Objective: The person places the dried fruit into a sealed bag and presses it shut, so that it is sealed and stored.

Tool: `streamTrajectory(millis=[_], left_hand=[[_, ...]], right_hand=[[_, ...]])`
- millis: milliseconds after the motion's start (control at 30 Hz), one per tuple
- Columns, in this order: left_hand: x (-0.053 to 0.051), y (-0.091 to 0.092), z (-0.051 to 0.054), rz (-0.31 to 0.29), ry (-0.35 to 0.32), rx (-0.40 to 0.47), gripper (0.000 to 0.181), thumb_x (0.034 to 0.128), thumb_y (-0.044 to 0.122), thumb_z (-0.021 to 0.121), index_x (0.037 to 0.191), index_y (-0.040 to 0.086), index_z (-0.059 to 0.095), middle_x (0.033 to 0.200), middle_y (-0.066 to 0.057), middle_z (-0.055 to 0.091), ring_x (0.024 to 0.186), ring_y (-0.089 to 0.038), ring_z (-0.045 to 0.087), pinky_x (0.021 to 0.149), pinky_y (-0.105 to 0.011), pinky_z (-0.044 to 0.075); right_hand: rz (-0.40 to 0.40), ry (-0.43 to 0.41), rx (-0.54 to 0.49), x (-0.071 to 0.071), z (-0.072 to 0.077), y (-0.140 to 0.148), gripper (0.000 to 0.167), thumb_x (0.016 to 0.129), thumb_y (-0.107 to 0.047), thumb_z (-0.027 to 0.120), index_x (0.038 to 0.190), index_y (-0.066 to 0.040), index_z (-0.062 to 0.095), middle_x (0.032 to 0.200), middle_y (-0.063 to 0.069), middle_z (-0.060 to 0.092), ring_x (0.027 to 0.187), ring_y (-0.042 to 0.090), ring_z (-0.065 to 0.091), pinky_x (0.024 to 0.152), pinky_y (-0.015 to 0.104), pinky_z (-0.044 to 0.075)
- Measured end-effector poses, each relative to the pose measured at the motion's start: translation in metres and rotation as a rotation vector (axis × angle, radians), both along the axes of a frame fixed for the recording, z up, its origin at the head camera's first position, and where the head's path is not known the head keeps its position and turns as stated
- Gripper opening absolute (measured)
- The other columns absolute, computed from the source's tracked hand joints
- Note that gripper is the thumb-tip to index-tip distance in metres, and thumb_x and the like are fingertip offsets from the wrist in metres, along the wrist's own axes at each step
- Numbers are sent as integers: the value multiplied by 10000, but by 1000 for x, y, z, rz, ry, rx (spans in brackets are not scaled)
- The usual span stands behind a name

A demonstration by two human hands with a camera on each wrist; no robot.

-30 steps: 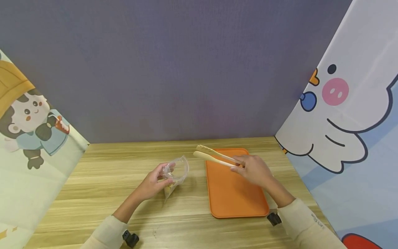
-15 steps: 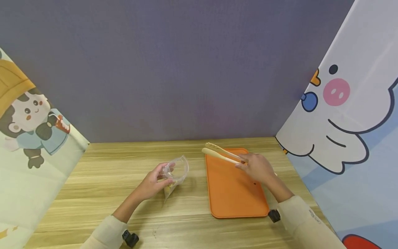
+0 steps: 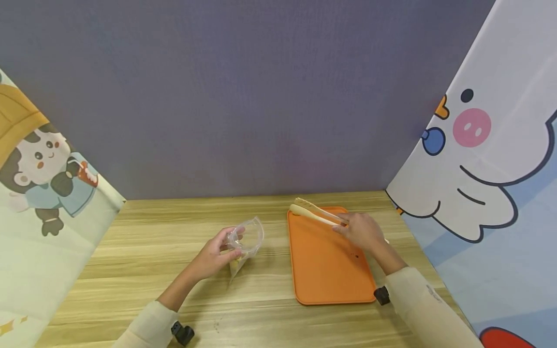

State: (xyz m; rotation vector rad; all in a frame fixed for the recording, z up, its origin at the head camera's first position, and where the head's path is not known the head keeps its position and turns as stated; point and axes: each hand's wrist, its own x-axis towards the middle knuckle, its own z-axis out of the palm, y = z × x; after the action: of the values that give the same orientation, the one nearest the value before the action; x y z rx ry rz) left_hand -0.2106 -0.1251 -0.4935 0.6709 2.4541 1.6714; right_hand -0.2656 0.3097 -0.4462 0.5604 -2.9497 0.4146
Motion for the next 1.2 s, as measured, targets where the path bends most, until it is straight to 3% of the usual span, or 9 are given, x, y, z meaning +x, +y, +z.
streamTrajectory(millis=[200,367,467,733,933,1067,1200], left_hand=[[1,0,1,1,15,6,594,979,194,694,1492,73,422,1472,-212,531,1319,-403,560,1072,-519,512],[1,0,1,3,7,11,593,978,188,694,1492,72,422,1476,-232,521,1313,-416,563,1065,-518,517],[1,0,1,4,-5,11,593,978,185,694,1492,72,422,1475,-255,514,1300,-429,574,1048,-495,534],[1,1,3,11,-17,5,599,976,191,695,1495,78,420,1479,-274,506,1269,-447,594,995,-452,572],[1,0,3,14,-17,5,604,971,184,702,1494,73,421,1468,-280,513,1265,-448,598,1004,-466,565],[2,0,3,14,-28,5,605,972,191,702,1494,76,418,1471,-284,508,1253,-451,607,957,-402,593],[4,0,5,18,-23,0,605,972,193,701,1494,76,418,1471,-288,508,1249,-460,607,962,-415,591]], right_hand=[[-8,-8,34,-6,-4,2,499,943,-363,719,1321,-39,677,795,104,726,415,75,252,447,235,271],[-22,-21,60,-13,-9,1,494,949,-356,710,1326,-39,673,1144,212,747,448,88,361,485,260,314],[-29,-37,77,-17,-11,1,511,953,-367,700,1341,-37,661,1226,219,719,477,97,428,506,280,347],[-34,-47,80,-21,-15,1,516,947,-362,705,1334,-24,662,978,163,767,480,116,410,527,296,365],[-48,-75,88,-25,-19,1,510,949,-356,707,1339,-31,660,1183,201,740,534,87,498,540,284,376],[-61,-108,76,-26,-21,0,522,952,-366,705,1351,-35,650,1185,205,738,504,99,476,499,276,341],[-65,-119,67,-27,-22,-1,525,950,-376,708,1349,-40,653,1227,211,719,480,115,440,473,273,308]])
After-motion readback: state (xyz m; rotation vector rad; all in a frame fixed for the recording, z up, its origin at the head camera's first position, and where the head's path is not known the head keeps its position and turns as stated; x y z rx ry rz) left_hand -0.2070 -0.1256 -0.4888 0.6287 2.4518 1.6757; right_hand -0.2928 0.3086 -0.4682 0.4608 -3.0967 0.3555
